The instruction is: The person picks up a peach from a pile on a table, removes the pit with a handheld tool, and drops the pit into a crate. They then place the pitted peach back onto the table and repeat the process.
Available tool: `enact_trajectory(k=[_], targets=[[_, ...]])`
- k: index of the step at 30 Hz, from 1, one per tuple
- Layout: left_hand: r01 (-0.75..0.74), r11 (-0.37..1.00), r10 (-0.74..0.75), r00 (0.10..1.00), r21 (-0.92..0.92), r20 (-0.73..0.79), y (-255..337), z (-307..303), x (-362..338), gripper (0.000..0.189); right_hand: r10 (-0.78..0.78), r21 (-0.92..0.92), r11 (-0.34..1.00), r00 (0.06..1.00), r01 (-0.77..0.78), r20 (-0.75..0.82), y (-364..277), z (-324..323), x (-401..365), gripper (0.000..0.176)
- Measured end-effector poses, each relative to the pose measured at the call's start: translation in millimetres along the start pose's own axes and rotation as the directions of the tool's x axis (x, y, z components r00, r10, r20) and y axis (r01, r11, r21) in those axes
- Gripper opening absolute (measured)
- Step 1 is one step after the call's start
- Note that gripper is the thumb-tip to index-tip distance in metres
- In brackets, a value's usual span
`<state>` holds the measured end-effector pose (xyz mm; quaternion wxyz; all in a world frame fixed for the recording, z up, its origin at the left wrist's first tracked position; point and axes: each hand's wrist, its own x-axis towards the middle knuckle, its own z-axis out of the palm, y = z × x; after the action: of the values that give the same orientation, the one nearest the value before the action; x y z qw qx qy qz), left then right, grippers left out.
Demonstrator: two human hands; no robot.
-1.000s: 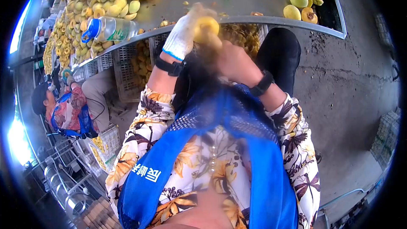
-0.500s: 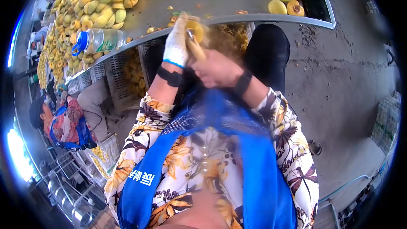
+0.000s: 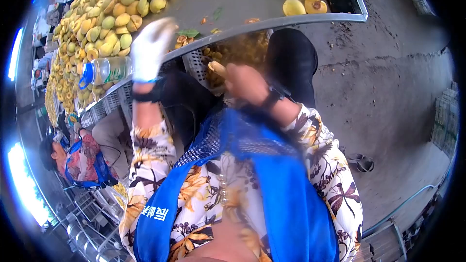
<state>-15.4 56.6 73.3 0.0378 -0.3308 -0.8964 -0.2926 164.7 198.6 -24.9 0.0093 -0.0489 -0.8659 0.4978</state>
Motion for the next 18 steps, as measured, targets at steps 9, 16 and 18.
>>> enact_trajectory(k=[9, 16, 18], targets=[[-0.729, 0.684, 0.564, 0.539, 0.011, 0.626, 129, 191, 96, 0.027, 0.140, -0.032, 0.989, 0.978, -0.146, -0.154, -4, -26, -44, 0.021], [-0.513, 0.855, 0.370, 0.709, 0.079, 0.600, 91, 167, 94, 0.043, 0.215, 0.060, 0.976, 0.960, -0.207, -0.180, -16, -46, -34, 0.018], [-0.258, 0.966, 0.188, 0.733, 0.012, 0.654, 64, 141, 99, 0.045, 0.203, 0.068, 0.979, 0.946, -0.192, -0.253, -12, -41, -24, 0.017]])
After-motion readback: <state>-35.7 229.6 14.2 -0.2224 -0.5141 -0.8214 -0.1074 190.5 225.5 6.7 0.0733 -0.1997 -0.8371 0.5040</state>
